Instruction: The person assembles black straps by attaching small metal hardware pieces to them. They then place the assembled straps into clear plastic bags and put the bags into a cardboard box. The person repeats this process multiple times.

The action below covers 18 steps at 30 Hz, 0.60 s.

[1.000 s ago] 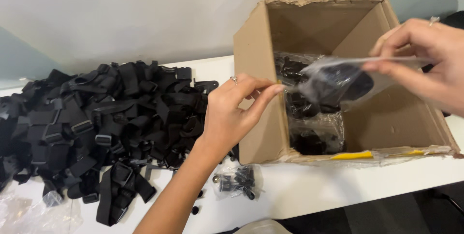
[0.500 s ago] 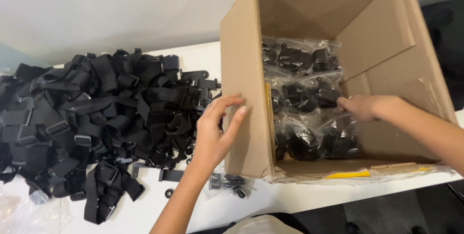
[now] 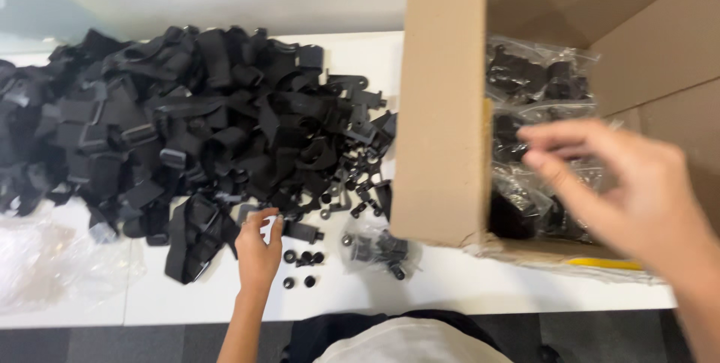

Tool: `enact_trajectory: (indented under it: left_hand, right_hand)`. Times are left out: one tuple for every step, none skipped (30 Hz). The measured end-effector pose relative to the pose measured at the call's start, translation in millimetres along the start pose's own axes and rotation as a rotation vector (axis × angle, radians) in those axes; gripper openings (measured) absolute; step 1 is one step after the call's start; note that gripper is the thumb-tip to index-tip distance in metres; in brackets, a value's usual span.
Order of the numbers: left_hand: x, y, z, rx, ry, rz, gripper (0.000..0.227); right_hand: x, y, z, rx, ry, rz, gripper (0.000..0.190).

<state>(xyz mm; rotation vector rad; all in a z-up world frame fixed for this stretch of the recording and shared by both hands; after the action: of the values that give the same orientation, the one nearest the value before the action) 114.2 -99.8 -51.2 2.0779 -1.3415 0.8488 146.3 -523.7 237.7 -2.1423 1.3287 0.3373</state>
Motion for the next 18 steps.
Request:
enact_trajectory:
  left_hand:
    - [-14,3,-1,0.003,-0.006,-0.006,0.020]
    - [-26,5,-1,0.007,-0.012,-0.012,0.020]
    - [-37,7,-5,0.013,-0.016,-0.020,0.020]
    - [-45,11,-10,0.010,-0.003,-0.023,0.020]
    - [-51,16,-12,0.007,0.012,-0.027,0.020]
    - [-56,20,-16,0.004,0.027,-0.031,0.020]
    - [-60,23,-24,0.014,0.031,-0.036,0.019]
    - [-64,24,-32,0.024,0.035,-0.040,0.018]
    - [-69,25,-43,0.031,0.038,-0.046,0.018]
    - [-77,25,-55,0.036,0.039,-0.066,0.017]
    - [-84,21,-68,0.046,0.040,-0.081,0.017]
    - [-93,19,-82,0.056,0.042,-0.096,0.017]
    - [-104,17,-98,0.099,0.017,-0.087,0.018]
    - [-116,14,-114,0.143,-0.008,-0.077,0.018]
    - [-130,12,-131,0.178,-0.032,-0.072,0.019]
    - [-147,9,-147,0.211,-0.058,-0.091,0.021]
    - [-165,4,-162,0.246,-0.084,-0.109,0.024]
    - [-184,0,-176,0.282,-0.110,-0.127,0.026]
  right_hand:
    - [-20,4,10,0.035,-0.037,-0.016,0.024]
    - [-43,7,25,0.060,-0.066,-0.095,0.021]
    - [-65,8,42,0.083,-0.097,-0.177,0.018]
    - [-81,10,64,0.053,-0.122,-0.198,0.018]
    - [-97,11,88,0.021,-0.146,-0.219,0.018]
    - [-112,12,112,0.004,-0.197,-0.263,0.018]
    - [-126,13,136,-0.015,-0.251,-0.304,0.018]
    - [-130,12,163,-0.072,-0.292,-0.244,0.018]
    - [-135,12,191,-0.131,-0.330,-0.180,0.019]
    - [-138,12,217,-0.192,-0.367,-0.116,0.019]
    - [-142,10,239,-0.224,-0.379,-0.092,0.021]
    - [-146,9,261,-0.257,-0.390,-0.068,0.023]
    - [-150,8,283,-0.288,-0.401,-0.045,0.025]
    - [-158,5,302,-0.302,-0.379,-0.087,0.026]
    - [-168,2,318,-0.320,-0.355,-0.122,0.027]
    - [-179,-1,332,-0.338,-0.331,-0.156,0.028]
    - [-185,-2,348,-0.370,-0.332,-0.125,0.031]
    - [-192,-4,363,-0.403,-0.332,-0.095,0.035]
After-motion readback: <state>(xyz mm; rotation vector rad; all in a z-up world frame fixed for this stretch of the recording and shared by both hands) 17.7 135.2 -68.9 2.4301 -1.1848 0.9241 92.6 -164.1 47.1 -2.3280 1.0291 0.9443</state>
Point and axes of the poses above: each hand's wrist, its own y-axis away from the middle knuckle, its own z-axis out of the palm, x = y × z, the point moved 8 cm from there along -y, towards the middle knuckle, and after that the axes turned 12 degrees about -z, right-handed, at the moved point
